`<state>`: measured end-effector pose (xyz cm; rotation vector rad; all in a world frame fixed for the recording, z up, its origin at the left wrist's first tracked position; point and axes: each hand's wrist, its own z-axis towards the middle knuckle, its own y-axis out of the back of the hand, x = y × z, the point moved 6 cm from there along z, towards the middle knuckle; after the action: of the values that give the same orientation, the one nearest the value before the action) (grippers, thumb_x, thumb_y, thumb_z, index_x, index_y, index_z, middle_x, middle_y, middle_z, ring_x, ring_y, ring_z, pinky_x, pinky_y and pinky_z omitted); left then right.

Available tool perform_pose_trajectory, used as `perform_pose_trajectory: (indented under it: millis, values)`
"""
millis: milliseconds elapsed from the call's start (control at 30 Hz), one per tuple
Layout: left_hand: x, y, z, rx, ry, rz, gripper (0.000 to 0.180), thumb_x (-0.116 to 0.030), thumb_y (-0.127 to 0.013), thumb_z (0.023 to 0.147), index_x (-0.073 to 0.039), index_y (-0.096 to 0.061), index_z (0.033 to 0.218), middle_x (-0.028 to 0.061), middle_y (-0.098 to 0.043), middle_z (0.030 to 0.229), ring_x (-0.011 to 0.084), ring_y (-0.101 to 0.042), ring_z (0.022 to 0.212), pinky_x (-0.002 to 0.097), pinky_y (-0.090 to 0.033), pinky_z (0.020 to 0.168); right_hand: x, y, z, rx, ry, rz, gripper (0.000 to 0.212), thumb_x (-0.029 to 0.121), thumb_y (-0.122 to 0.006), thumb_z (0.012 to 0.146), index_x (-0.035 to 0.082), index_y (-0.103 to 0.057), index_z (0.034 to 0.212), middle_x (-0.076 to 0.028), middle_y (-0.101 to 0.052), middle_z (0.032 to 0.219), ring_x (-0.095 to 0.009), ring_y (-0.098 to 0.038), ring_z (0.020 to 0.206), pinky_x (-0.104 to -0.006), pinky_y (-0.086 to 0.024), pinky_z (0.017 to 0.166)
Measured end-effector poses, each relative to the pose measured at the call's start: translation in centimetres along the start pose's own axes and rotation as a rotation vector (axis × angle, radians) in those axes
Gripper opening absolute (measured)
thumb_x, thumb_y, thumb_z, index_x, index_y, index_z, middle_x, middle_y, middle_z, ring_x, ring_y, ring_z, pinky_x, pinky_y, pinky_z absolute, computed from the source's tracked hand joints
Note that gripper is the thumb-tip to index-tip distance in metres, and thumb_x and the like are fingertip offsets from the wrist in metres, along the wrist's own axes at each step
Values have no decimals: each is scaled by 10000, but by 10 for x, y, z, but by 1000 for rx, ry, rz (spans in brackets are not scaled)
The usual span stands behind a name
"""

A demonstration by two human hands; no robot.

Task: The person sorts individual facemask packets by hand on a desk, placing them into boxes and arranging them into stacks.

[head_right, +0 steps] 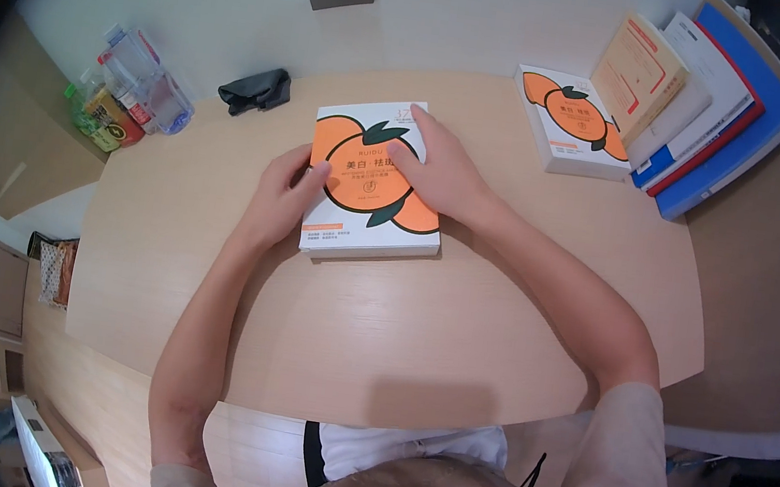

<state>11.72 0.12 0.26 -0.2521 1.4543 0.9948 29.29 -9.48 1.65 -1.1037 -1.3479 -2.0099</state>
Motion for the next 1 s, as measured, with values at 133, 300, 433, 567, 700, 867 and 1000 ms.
perform_pose_trajectory:
  millis: [133,300,433,567,700,867,1000]
  values:
    - [-10,31,-7,-326,84,-573,366,-266,-578,937,-5,-561,1193,41,-600,993,106,-556,974,264,-456,817,38,0,-14,-5,-175,810,578,262,-550,943,-57,-325,1368,-179,-510,1245,-193,-543,1107,-309,-462,905]
    - [-48,41,-15,-246,-102,-702,399,-297,-569,941,-28,-518,1231,26,-588,968,95,-553,924,259,-453,811,80,31,-9,-36,71,665,437,328,-601,918,-2,-504,1189,-77,-610,999,-119,-587,884,-268,-478,807]
    - [-64,54,-29,-228,-182,-537,335,-272,-558,940,-29,-525,1168,38,-590,1008,87,-539,951,255,-436,839,99,41,-19,155,89,333,349,282,-643,891,53,-537,1132,-24,-573,980,-86,-543,893,-236,-456,777]
    - [-85,56,-32,-163,-379,-563,357,-236,-544,939,-35,-478,1227,67,-558,1104,133,-509,1055,292,-401,922,116,44,-25,237,261,255,337,157,-676,848,49,-528,1131,-41,-572,1023,-103,-549,935,-257,-475,791]
    - [-101,56,-40,-147,-527,-471,455,-135,-538,934,-78,-355,1348,92,-516,1201,166,-479,1117,342,-369,980,127,50,-30,3,567,253,306,44,-639,840,55,-540,1130,-67,-603,1062,-164,-585,972,-295,-488,833]
    - [-100,56,-41,-257,-663,-371,442,-168,-545,963,-63,-352,1346,89,-516,1187,152,-510,1058,285,-417,903,147,54,-45,94,927,72,324,-10,-635,817,81,-593,1124,-80,-627,1110,-215,-609,939,-312,-486,802]
    - [-97,55,-42,-177,-625,-280,330,-181,-533,970,-4,-465,1240,60,-553,1119,117,-510,1017,250,-412,868,151,64,-55,0,931,-47,343,34,-651,821,78,-598,1157,-80,-629,1114,-213,-594,957,-319,-476,824]
